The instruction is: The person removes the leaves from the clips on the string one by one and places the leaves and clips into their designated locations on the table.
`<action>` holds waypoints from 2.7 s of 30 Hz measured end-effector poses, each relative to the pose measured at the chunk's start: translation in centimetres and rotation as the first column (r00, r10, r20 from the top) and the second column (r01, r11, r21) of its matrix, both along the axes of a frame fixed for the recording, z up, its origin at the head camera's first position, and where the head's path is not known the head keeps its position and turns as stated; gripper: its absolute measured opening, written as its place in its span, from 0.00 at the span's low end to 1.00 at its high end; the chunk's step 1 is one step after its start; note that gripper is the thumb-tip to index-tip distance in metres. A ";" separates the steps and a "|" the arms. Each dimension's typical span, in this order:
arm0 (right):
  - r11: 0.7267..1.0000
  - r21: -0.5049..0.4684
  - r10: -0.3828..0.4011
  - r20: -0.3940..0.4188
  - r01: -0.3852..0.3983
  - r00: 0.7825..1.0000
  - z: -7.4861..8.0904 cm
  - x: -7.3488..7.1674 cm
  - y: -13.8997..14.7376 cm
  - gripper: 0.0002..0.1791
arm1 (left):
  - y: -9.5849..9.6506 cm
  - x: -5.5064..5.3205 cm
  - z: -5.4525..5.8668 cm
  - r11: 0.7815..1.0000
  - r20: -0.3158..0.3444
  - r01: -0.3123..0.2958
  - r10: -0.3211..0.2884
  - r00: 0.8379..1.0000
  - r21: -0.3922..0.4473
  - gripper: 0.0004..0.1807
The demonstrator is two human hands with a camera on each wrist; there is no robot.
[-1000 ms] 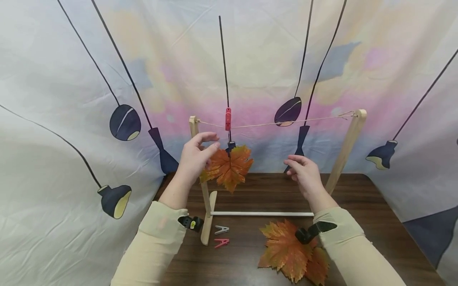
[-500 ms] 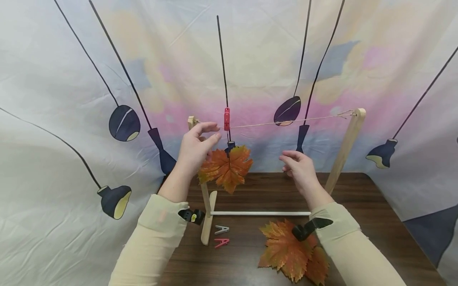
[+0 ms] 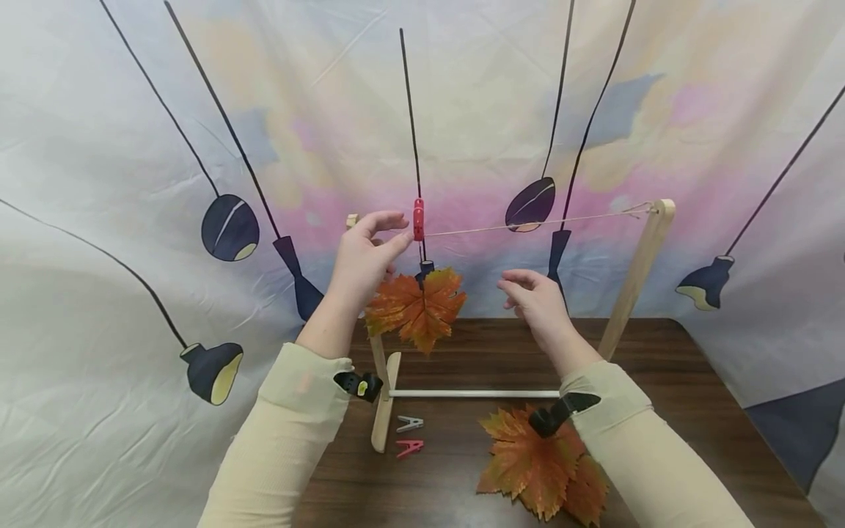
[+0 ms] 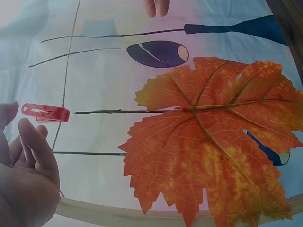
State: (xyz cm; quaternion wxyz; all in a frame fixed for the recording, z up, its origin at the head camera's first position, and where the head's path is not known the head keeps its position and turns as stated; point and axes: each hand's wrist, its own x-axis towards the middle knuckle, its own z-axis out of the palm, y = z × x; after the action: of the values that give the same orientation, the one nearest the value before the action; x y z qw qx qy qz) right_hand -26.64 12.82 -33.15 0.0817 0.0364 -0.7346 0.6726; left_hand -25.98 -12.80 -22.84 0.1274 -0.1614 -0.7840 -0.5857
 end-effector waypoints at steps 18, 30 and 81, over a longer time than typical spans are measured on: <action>0.988 0.148 0.044 -0.051 -0.036 0.998 1.9 -0.4 -2.0 0.18 | 0.8 -0.6 1.2 0.999 0.035 -0.015 0.014 0.999 0.036 0.23; 0.988 0.136 0.087 -0.064 -0.077 0.994 2.2 -0.4 -3.3 0.18 | 1.3 -1.3 1.2 0.998 0.062 -0.014 0.010 0.998 0.065 0.23; 0.982 0.147 0.140 -0.109 -0.123 0.984 4.2 -1.1 -9.6 0.14 | 2.1 -1.6 1.6 0.995 0.100 -0.001 -0.009 0.995 0.104 0.21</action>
State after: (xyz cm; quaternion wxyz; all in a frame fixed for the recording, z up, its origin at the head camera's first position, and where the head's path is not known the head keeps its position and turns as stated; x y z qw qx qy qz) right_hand -27.71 3.24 -28.91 0.0779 0.1304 -0.7696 0.6202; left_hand -27.57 -10.70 -21.22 0.0949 -0.1266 -0.7576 -0.6333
